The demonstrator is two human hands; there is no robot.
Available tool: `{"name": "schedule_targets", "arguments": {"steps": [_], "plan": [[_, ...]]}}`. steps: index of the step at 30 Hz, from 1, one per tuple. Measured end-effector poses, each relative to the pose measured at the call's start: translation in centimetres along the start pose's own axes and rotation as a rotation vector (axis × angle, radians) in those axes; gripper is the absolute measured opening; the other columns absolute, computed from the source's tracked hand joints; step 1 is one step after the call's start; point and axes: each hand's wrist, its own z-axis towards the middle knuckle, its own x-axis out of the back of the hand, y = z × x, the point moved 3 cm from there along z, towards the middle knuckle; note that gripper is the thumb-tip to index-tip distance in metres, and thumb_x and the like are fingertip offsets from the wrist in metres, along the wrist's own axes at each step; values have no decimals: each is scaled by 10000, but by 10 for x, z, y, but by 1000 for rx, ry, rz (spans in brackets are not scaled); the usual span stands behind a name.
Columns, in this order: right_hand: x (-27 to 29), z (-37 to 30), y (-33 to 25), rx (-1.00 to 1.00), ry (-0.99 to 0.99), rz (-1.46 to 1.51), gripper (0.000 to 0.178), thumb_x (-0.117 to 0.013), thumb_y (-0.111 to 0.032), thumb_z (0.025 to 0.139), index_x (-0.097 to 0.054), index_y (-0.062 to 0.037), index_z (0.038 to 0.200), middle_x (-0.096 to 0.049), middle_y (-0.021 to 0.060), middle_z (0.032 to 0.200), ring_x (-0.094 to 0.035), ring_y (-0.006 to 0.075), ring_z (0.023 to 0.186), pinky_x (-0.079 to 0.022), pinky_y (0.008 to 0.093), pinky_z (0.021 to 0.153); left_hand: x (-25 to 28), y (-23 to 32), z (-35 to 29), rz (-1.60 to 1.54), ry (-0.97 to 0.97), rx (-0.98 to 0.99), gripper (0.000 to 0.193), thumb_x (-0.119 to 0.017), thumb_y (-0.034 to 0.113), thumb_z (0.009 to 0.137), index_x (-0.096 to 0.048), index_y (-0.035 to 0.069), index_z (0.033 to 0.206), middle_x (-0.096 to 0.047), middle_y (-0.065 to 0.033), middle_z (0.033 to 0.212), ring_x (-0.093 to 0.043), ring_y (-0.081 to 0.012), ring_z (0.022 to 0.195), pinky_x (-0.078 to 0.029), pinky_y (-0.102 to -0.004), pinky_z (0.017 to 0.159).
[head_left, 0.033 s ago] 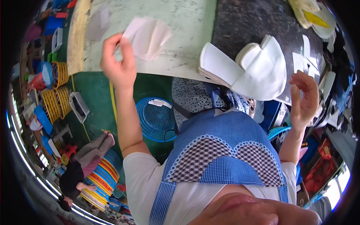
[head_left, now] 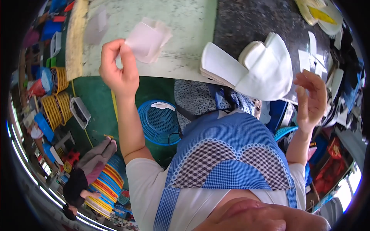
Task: Sorting, stacking, and marking various shoe components on a workbench in a factory setting.
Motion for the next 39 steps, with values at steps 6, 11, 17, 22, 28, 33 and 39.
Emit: {"name": "schedule_targets", "arguments": {"steps": [6,11,17,22,28,33,39], "plan": [[-64,7,-35,-30,-541,386,362,-767,-193,800,-642,46,1041,-675,116,942,-641,149,790,-496,263,652,-69,87,-40,-420,-1021,-64,126,-651,179,851,-624,65,897,-584,-4,660,-561,-147,499,-421,-284,462],[-57,-16,-16,-577,-614,564,162,-717,-111,858,-669,40,888,-660,59,662,-621,100,574,-491,241,525,-68,66,-53,-552,-1158,422,147,-691,147,869,-655,16,925,-658,-54,701,-635,-118,566,-488,-244,509],[-84,10,-5,-298,-357,0,169,-716,-135,858,-652,14,810,-619,73,606,-585,111,502,-438,252,460,-97,31,-44,-492,-779,817,239,-636,202,942,-632,-23,860,-639,-52,658,-619,-93,549,-497,-210,500],[-94,12,-1,-272,-292,-77,198,-737,-163,832,-644,-4,760,-619,77,589,-597,148,494,-450,252,467,-99,23,-54,-447,-691,789,270,-583,236,975,-558,-21,900,-638,-76,660,-630,-112,551,-502,-221,490],[-95,15,-2,-325,-327,-94,209,-748,-166,817,-640,-9,730,-628,76,588,-612,147,498,-465,250,473,-101,18,-56,-502,-677,817,292,-524,280,1002,-494,-3,934,-634,-106,652,-642,-142,543,-512,-241,477],[-95,15,-3,-325,-323,-113,211,-751,-166,814,-641,-10,723,-631,74,587,-615,145,497,-472,245,474,-102,18,-56,-511,-677,858,291,-520,275,1004,-495,-5,927,-638,-113,641,-640,-147,534,-507,-242,463],[-94,16,-2,-364,-330,-88,211,-750,-159,815,-639,-8,718,-627,78,583,-615,142,498,-471,246,474,-104,17,-57,-502,-674,842,290,-515,285,1005,-515,4,932,-634,-103,629,-629,-140,502,-501,-228,444]]}}
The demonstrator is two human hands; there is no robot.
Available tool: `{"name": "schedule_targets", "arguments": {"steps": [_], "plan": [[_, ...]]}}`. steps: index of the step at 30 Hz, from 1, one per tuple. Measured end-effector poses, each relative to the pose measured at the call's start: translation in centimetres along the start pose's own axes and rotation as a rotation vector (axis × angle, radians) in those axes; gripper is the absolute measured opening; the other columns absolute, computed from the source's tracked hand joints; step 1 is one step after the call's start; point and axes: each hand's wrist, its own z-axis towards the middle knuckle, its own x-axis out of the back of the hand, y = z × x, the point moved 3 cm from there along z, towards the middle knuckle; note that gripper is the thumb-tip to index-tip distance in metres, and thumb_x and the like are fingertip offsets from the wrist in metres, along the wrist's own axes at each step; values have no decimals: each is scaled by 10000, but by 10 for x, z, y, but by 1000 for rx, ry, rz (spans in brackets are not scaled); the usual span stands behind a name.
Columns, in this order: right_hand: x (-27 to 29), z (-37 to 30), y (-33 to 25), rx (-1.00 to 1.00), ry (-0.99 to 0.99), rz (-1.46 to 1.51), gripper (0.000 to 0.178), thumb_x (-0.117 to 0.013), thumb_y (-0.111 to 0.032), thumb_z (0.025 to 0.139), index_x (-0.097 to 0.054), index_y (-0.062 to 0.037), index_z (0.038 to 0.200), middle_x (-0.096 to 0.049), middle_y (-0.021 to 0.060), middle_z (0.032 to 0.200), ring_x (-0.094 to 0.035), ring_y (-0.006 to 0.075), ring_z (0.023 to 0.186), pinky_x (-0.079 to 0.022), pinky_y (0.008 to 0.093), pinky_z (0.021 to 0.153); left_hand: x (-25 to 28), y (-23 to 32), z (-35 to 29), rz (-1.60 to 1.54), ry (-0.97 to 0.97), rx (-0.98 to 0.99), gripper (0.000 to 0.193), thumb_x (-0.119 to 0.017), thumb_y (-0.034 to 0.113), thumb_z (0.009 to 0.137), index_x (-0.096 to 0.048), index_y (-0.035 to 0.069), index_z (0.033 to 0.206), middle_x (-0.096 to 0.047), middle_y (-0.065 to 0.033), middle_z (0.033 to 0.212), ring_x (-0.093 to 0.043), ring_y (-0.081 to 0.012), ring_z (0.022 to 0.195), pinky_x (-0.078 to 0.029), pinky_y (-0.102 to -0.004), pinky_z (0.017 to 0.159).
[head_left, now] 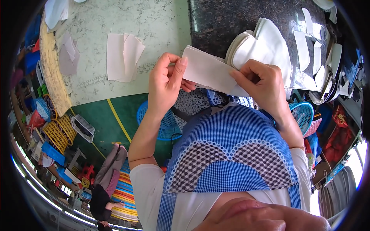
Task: Sorting, stacking, and marking various shoe components on a workbench in a factory setting.
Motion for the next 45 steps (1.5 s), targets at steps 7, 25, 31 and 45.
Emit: {"name": "schedule_targets", "arguments": {"steps": [7,25,31,45], "plan": [[1,1,5,36,24,1,214,-743,-161,812,-624,-18,706,-625,76,583,-628,167,503,-472,279,469,-3,1,4,-6,3,15,270,-526,267,1001,-512,11,916,-625,-97,612,-613,-139,474,-495,-231,428],[178,87,131,-3,505,-1113,226,-679,-322,823,-720,-142,953,-653,21,909,-642,189,795,-499,342,667,2,42,-3,119,161,-274,283,-602,111,949,-466,29,1183,-550,-24,655,-473,-42,540,-368,-171,499],[188,64,89,8,546,-112,225,-665,-240,848,-708,-73,992,-628,-5,827,-517,61,764,-421,244,647,-19,52,-19,49,21,-245,306,-636,102,923,-543,6,1198,-611,-35,829,-587,-70,717,-489,-200,651],[59,-30,12,303,-343,346,156,-740,-107,834,-681,22,900,-675,53,754,-646,95,651,-475,219,548,-82,55,-41,188,-412,-361,190,-606,126,940,-614,-44,1025,-698,-96,811,-684,-144,722,-537,-265,630]]}}
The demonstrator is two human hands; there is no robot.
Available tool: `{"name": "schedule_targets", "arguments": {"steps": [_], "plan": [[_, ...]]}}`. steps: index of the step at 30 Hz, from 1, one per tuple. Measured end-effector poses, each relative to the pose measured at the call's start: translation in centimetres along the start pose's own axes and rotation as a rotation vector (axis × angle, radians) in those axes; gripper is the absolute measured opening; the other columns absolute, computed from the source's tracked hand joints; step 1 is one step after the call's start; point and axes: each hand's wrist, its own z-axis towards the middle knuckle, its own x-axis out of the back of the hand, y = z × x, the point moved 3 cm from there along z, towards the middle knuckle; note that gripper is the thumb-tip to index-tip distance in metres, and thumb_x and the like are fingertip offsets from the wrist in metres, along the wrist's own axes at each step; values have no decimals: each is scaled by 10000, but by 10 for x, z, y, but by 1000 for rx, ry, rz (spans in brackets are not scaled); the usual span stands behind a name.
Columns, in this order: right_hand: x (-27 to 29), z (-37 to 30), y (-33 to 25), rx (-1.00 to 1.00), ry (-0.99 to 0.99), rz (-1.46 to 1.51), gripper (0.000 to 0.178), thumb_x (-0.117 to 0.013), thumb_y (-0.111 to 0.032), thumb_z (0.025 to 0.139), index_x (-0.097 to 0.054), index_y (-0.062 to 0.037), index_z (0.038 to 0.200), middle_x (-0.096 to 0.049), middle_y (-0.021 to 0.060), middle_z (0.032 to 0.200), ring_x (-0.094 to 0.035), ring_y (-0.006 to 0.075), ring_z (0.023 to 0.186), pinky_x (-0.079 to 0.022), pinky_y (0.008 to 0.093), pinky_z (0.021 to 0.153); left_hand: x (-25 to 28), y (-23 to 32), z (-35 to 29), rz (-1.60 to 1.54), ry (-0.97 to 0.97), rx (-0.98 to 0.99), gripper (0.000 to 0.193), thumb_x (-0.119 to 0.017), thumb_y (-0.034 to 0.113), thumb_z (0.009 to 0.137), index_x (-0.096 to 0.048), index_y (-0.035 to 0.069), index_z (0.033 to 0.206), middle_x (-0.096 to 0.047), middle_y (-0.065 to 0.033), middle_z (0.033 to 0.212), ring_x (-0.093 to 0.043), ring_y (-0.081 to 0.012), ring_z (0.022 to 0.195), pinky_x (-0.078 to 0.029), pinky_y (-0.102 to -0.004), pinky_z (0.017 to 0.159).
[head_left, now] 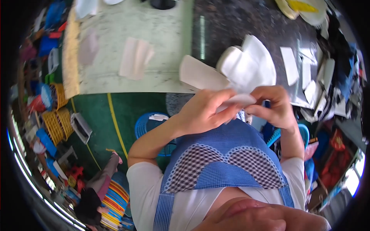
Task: Sorting, stacking, and marking various shoe components on a workbench in a factory setting.
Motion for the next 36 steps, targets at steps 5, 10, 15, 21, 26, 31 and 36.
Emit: {"name": "schedule_targets", "arguments": {"steps": [5,10,15,21,26,31,36], "plan": [[14,12,8,-207,8,212,236,-680,-154,904,-636,33,768,-643,41,639,-616,83,542,-465,211,469,8,-19,-13,-353,46,381,199,-632,153,936,-644,-43,899,-675,-64,704,-639,-80,603,-496,-210,529],[22,53,39,-112,276,-322,201,-623,-148,928,-603,5,799,-560,-6,619,-517,52,528,-407,226,484,14,-36,23,2,236,236,255,-598,200,958,-622,-29,848,-655,-71,633,-633,-97,543,-482,-220,497],[16,59,41,-159,329,-363,196,-674,-159,864,-595,-1,777,-550,42,584,-514,98,504,-410,255,475,14,-43,28,152,299,284,257,-613,188,930,-561,13,748,-630,-73,559,-643,-165,492,-470,-277,446],[16,66,43,-79,490,-472,302,-744,-149,766,-498,-44,906,-487,43,537,-522,142,455,-424,265,456,17,-43,40,682,359,45,240,-671,168,850,-461,73,784,-544,-63,482,-605,-268,450,-452,-373,422],[0,63,26,75,402,-633,316,-768,-128,782,-527,-75,978,-485,21,545,-477,96,459,-401,253,444,20,-33,33,736,371,-5,233,-684,122,837,-461,86,891,-566,-65,545,-638,-274,511,-467,-400,441],[49,64,28,-57,759,-599,229,-719,-114,831,-574,-95,1007,-530,16,615,-457,92,484,-377,248,461,34,-33,35,794,289,-38,264,-713,203,824,-488,108,925,-591,-46,563,-637,-245,508,-455,-371,438],[78,15,49,52,841,-131,279,-467,-158,1021,-483,-79,754,-392,-57,608,-315,-6,498,-218,185,427,176,-24,65,998,673,-43,327,-712,204,799,-565,146,1085,-670,-32,786,-668,-203,699,-516,-336,607]]}}
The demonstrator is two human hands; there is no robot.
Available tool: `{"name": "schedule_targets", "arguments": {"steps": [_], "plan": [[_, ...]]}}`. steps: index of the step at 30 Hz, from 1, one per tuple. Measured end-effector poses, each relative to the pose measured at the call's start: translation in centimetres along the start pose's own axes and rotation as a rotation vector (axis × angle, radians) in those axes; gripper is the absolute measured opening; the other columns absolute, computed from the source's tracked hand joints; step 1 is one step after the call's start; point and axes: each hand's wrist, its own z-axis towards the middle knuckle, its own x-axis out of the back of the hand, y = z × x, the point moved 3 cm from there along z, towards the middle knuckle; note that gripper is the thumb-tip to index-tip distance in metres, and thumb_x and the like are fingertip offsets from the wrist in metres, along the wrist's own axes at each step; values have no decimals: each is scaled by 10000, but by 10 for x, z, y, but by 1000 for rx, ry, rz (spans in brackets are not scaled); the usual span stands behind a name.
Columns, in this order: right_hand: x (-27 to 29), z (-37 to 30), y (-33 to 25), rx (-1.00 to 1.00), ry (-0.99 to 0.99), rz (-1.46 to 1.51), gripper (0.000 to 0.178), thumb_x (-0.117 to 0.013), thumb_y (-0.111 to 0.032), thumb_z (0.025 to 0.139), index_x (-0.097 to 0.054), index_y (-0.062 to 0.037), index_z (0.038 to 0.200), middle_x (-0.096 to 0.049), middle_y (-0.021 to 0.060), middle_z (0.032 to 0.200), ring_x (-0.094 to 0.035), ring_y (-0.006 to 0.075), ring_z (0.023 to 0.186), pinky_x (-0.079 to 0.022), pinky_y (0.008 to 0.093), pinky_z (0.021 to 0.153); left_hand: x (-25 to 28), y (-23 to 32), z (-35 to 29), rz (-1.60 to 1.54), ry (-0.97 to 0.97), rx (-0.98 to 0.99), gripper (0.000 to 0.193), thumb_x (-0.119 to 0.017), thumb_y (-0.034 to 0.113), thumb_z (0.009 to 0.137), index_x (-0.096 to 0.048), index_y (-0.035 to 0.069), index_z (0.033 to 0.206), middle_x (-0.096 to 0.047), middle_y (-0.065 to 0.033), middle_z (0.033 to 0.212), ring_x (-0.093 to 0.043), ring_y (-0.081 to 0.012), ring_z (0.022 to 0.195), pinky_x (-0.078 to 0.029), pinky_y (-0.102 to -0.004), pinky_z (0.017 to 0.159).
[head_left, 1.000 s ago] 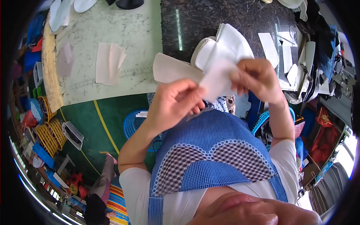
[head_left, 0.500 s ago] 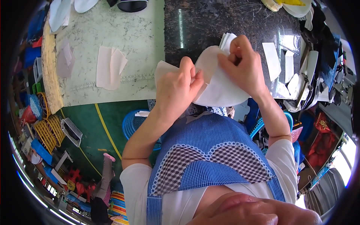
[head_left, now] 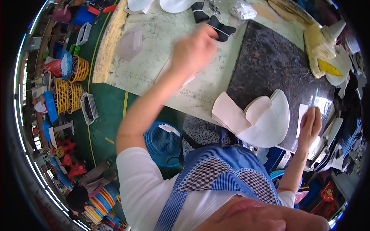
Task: Sorting, stacking, and marking various shoe components on a workbench in a factory setting.
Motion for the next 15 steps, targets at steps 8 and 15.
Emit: {"name": "schedule_targets", "arguments": {"steps": [8,15], "plan": [[27,-29,4,-7,-13,153,456,-414,-317,1045,-406,-110,639,-423,-5,504,-297,35,398,-188,215,384,89,-229,120,319,288,421,278,-647,103,790,-666,117,1067,-648,-127,1076,-635,-320,993,-518,-410,788],[-24,-43,-56,-59,-350,230,797,-575,-594,869,-448,17,1364,-641,164,1118,-673,192,827,-504,220,594,149,-4,43,80,839,-410,76,-632,123,876,-616,53,852,-618,-143,806,-616,-323,724,-494,-386,650]]}}
